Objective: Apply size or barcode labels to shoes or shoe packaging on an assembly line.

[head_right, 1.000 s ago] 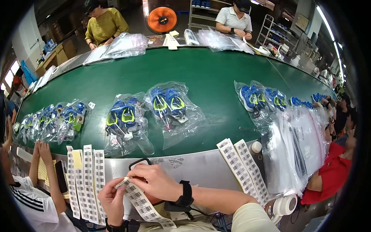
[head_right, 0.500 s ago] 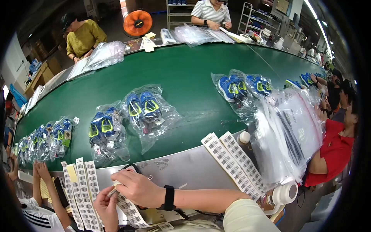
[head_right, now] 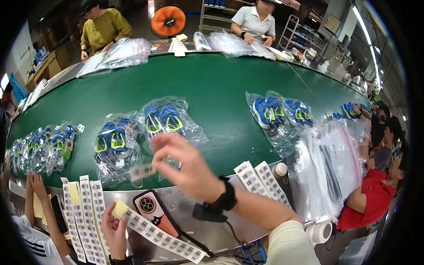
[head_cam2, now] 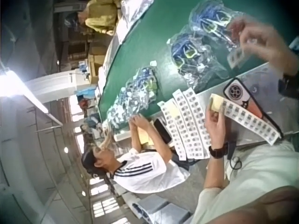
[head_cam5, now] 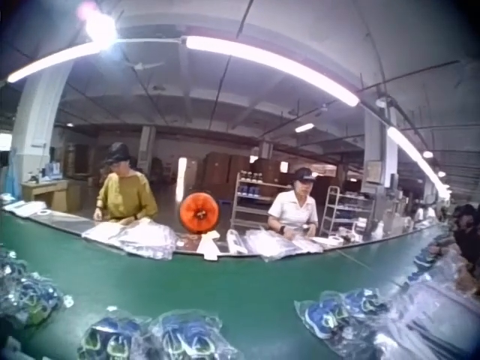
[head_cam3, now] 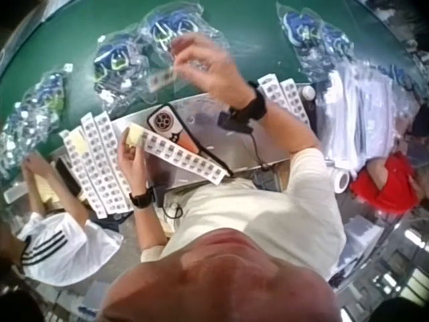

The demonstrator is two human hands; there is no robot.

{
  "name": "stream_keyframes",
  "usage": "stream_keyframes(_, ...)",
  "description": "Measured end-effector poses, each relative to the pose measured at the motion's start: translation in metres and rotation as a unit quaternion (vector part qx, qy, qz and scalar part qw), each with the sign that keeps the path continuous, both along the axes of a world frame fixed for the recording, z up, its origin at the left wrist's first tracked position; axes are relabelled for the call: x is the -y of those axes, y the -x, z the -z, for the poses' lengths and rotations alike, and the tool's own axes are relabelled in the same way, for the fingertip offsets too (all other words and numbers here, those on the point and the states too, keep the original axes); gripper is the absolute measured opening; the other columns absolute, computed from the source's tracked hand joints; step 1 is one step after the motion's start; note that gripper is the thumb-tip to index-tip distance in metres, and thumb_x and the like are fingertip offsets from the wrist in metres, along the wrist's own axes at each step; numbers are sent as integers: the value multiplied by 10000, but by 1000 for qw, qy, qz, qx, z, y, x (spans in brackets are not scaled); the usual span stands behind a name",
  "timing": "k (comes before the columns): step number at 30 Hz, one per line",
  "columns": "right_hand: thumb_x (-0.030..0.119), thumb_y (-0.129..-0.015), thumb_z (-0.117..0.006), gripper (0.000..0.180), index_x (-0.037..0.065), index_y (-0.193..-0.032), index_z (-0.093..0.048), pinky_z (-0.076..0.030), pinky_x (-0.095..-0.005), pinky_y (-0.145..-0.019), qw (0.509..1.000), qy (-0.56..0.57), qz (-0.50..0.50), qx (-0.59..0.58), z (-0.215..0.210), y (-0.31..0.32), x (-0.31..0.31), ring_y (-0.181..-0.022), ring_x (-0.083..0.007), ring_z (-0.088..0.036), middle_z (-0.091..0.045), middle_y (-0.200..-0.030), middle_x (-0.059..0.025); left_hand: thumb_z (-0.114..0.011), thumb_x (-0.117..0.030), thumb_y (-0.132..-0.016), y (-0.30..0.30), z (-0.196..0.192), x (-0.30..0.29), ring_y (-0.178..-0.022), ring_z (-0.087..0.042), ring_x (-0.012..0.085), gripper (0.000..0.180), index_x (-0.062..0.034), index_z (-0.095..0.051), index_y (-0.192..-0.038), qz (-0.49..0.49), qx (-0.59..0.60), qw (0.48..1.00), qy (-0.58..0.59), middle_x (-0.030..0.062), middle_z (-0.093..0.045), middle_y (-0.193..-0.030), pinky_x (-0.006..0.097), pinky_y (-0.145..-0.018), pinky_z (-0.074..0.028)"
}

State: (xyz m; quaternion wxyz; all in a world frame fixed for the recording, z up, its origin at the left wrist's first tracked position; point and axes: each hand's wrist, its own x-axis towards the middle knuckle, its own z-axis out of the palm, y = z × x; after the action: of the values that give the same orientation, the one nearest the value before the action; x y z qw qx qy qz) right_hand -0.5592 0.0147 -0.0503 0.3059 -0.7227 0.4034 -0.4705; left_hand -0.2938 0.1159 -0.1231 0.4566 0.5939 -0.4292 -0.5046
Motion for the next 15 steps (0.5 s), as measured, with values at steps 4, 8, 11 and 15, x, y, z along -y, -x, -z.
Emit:
stream_keyframes(4, 63, -874, -629, 327, 48, -1200, -614, -476, -288, -860, 972, -56, 117, 194, 24, 54, 100, -1037, -150, -564, -475, -1349, -124, -550, 22, -896, -25, 41, -5, -819, -584, 101, 293, 48, -548, -1188, -123, -36, 992, -1, 89, -628, -954, 199, -738, -451)
stream_keyframes(8, 121, -857, -667, 675, 112, -1441, -329, -514, -285, -728, 929, -293, 189, 124, 91, 106, 171, -902, -137, -594, -610, -1084, -119, -610, -150, -939, -22, 40, -12, -600, -420, 36, 290, -46, -621, -1210, -40, 177, 983, -5, -47, -496, -723, 205, -533, -341)
stream_keyframes(11, 174, -899, -645, 660, 154, -1450, -283, -569, -298, -587, 898, -379, 185, 124, 135, 107, 201, -678, -164, -651, -655, -891, -123, -592, -141, -948, -13, 34, -15, -772, -589, 105, 295, -9, -604, -1211, -67, 77, 995, -15, 55, -637, -947, 230, -669, -468)
stream_keyframes(15, 98, -853, -666, 726, 134, -1452, -258, -523, -330, -466, 856, -406, 195, 253, 153, 94, 230, -559, -188, -612, -636, -779, -147, -584, -153, -953, -3, 28, -22, -890, -613, 149, 298, 9, -600, -1204, -69, 104, 992, -33, 104, -638, -1067, 264, -747, -496)
